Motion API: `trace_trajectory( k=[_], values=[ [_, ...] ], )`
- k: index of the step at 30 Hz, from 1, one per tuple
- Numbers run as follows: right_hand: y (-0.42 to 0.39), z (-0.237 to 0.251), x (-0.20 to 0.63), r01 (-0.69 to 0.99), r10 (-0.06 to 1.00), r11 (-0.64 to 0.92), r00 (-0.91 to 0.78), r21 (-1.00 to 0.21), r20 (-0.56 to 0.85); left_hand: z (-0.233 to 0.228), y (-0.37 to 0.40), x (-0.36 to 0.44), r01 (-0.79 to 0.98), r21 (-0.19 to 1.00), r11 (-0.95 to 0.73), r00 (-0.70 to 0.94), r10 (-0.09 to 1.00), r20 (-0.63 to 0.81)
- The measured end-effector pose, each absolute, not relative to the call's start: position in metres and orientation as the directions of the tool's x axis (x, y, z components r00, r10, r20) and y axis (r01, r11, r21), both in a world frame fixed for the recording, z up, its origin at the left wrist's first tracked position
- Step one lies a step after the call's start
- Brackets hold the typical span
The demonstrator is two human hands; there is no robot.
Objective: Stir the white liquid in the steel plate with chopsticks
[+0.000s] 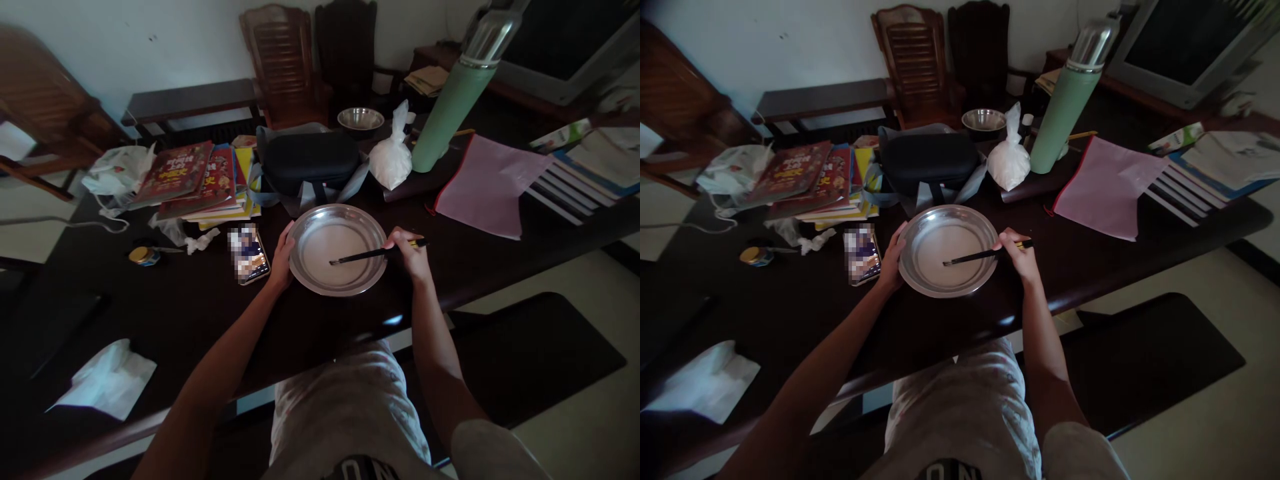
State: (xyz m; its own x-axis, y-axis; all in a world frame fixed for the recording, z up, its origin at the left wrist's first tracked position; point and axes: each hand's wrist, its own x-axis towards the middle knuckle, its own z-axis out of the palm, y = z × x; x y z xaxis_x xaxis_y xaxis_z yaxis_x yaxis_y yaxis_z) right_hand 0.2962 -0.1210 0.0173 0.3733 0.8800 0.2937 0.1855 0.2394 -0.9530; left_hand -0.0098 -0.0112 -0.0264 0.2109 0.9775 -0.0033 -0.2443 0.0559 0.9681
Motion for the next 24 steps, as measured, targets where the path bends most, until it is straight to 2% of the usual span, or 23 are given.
trace_trajectory(
  k=[2,6,10,13,16,20,24],
  values=[
    [-0.1205,0.0175,0.2964,0.219,0.889,0.237,0.343,-0.946,0.303,-0.0269,-0.0111,-0.0104,-0.249,0.966,0.063,0.211,0.978,-0.010],
    [-0.1202,0.0168,0.2972,0.242,0.834,0.256,0.434,-0.936,0.340,-0.0281,-0.0108,-0.0109,-0.250,0.967,0.052,0.207,0.978,0.001],
    [-0.1204,0.0163,0.2971,0.203,0.889,0.235,0.350,-0.951,0.294,-0.0280,-0.0108,-0.0107,-0.249,0.967,0.060,0.208,0.978,-0.007],
    [-0.1203,0.0173,0.2967,0.253,0.861,0.254,0.380,-0.933,0.338,-0.0279,-0.0106,-0.0107,-0.256,0.965,0.060,0.218,0.976,-0.003],
    [-0.1207,0.0184,0.2964,0.229,0.840,0.252,0.431,-0.940,0.330,-0.0280,-0.0105,-0.0109,-0.248,0.968,0.037,0.221,0.975,0.020],
    [-0.1207,0.0189,0.2959,0.234,0.877,0.246,0.360,-0.941,0.319,-0.0278,-0.0106,-0.0113,-0.241,0.969,0.050,0.217,0.976,0.003],
    [-0.1204,0.0179,0.2964,0.222,0.834,0.266,0.434,-0.938,0.340,-0.0276,-0.0104,-0.0106,-0.251,0.966,0.055,0.209,0.978,-0.001]
  ],
)
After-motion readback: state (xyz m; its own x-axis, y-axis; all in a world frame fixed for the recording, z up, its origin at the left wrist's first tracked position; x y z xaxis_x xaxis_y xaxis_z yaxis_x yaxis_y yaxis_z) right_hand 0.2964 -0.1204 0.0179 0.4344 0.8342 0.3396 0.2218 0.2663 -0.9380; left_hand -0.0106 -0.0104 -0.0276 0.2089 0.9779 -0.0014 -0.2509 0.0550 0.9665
